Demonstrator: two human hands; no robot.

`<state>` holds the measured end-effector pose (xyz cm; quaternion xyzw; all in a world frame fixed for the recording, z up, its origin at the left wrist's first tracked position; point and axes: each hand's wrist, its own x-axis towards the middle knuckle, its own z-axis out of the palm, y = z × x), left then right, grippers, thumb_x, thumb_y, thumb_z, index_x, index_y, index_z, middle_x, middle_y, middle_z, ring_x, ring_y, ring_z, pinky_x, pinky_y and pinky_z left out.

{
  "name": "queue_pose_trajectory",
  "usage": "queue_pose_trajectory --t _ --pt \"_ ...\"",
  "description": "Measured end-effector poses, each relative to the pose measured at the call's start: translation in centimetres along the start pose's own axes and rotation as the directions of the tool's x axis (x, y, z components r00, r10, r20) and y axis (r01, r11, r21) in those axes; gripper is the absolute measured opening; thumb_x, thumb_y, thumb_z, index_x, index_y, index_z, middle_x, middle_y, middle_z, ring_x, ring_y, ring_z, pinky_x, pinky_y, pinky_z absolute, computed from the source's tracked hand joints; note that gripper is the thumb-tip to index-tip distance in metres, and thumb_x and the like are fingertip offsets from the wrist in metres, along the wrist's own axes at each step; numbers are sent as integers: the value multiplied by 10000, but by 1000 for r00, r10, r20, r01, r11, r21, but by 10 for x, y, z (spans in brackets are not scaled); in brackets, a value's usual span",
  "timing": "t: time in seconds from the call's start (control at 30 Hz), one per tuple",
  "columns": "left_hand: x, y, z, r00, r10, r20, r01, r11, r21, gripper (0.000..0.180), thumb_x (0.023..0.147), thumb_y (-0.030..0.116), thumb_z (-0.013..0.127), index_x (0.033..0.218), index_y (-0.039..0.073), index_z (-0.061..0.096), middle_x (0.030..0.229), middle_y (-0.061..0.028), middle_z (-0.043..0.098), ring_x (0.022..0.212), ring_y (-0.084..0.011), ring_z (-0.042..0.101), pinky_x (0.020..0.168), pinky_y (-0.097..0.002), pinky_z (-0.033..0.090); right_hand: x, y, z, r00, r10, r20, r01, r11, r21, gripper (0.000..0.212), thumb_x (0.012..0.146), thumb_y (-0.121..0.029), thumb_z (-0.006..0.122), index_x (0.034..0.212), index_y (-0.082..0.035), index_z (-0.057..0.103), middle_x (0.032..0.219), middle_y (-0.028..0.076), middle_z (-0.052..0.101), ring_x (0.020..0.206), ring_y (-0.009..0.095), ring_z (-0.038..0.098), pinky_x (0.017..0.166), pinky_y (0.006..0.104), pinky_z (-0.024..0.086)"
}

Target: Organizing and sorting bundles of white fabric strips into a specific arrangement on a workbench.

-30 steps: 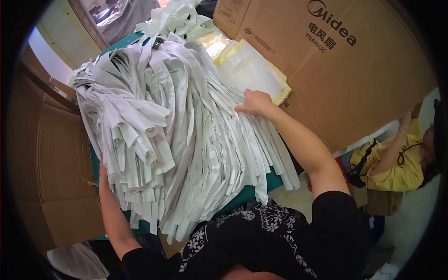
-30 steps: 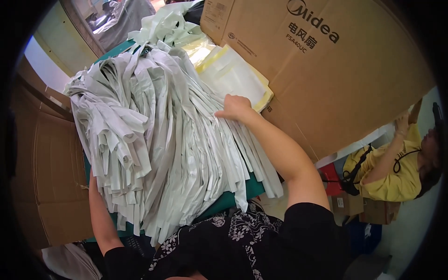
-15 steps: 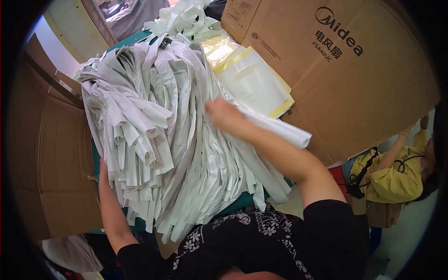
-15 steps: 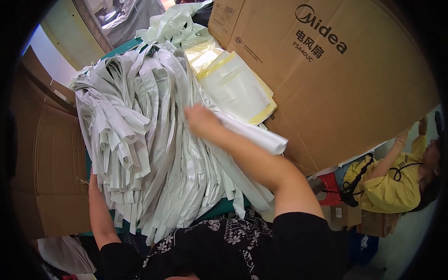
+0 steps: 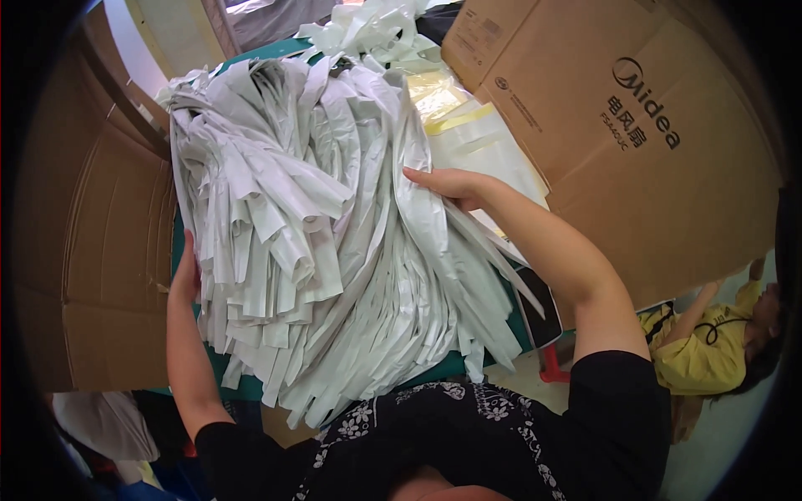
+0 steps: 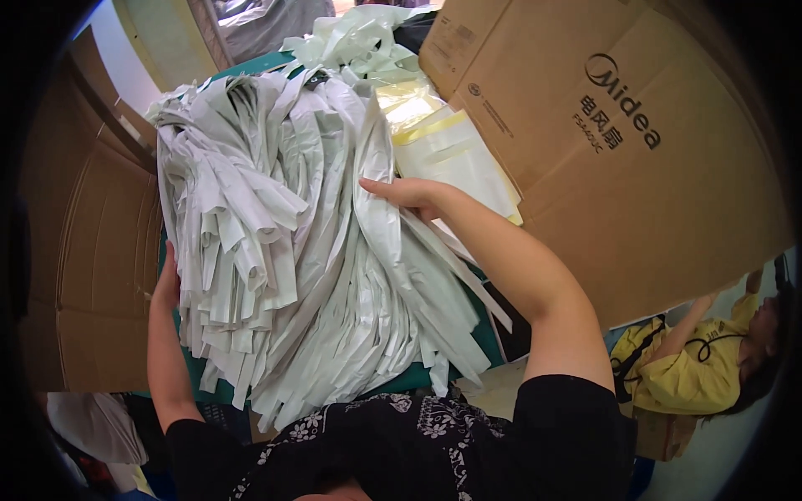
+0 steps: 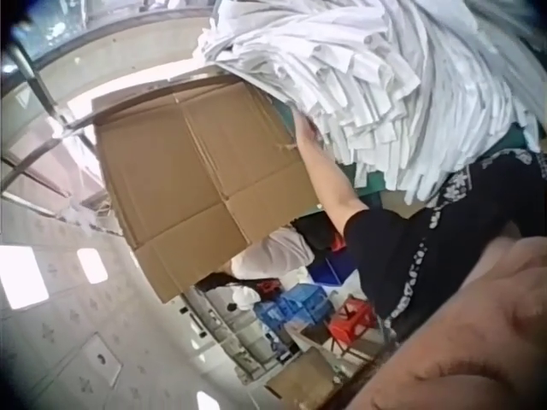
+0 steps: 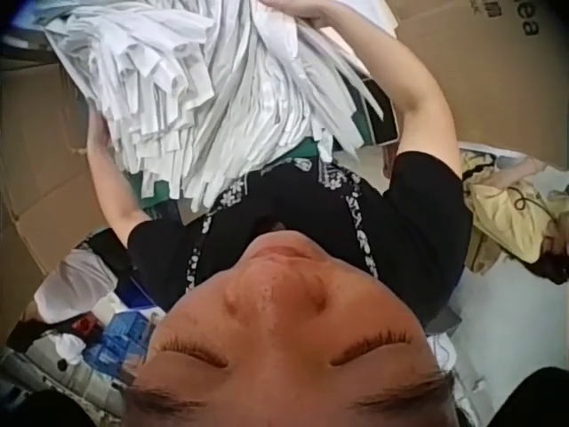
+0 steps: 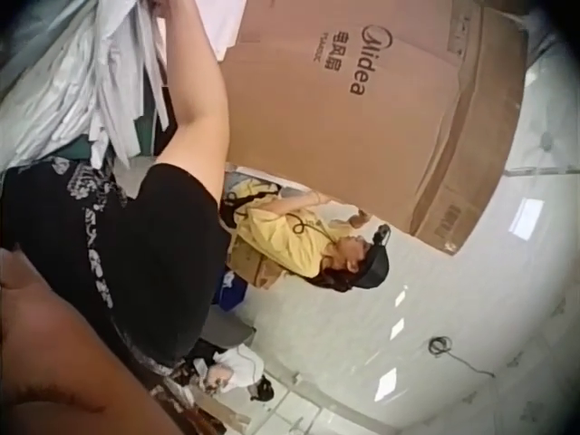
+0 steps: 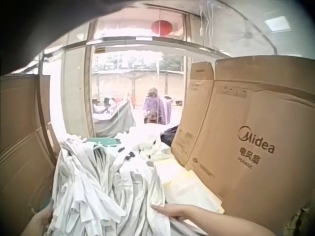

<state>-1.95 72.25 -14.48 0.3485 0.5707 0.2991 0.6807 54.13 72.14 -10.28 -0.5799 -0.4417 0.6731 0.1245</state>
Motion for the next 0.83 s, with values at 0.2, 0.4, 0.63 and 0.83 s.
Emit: queue_pose_trajectory --t 0.2,0.4,0.63,0.83 --pt "-6 3 -3 998 31 -51 -24 991 131 877 867 738 305 1455 87 308 1439 -89 413 1304 -244 419 1080 -387 322 25 13 -3 985 153 -85 -154 988 -6 841 818 -720 471 1331 -54 492 1325 95 538 1200 225 530 1022 393 394" --pt "1 1 17 999 -16 -49 12 997 -73 865 852 702 436 1421 56 356 1385 -109 470 1232 -250 486 1014 -396 396 23 -7 28 978 164 -132 -170 985 -41 956 779 -814 368 1375 -71 440 1349 111 513 1231 248 502 1019 420 390" --pt "-8 17 33 978 -20 -208 30 999 44 667 884 514 568 1249 -43 530 1191 -146 615 1047 -248 614 913 -358 473 54 -10 43 999 10 51 -19 982 189 750 933 -623 328 1443 -74 313 1419 102 435 1284 218 451 1053 361 372" --pt "-31 36 50 980 -34 -194 26 999 -43 558 937 425 499 1269 -22 521 1220 -135 605 1066 -259 610 944 -366 462 69 -10 50 961 -130 244 35 933 358 730 941 -597 358 1423 -49 347 1376 117 482 1249 225 484 1058 365 366"
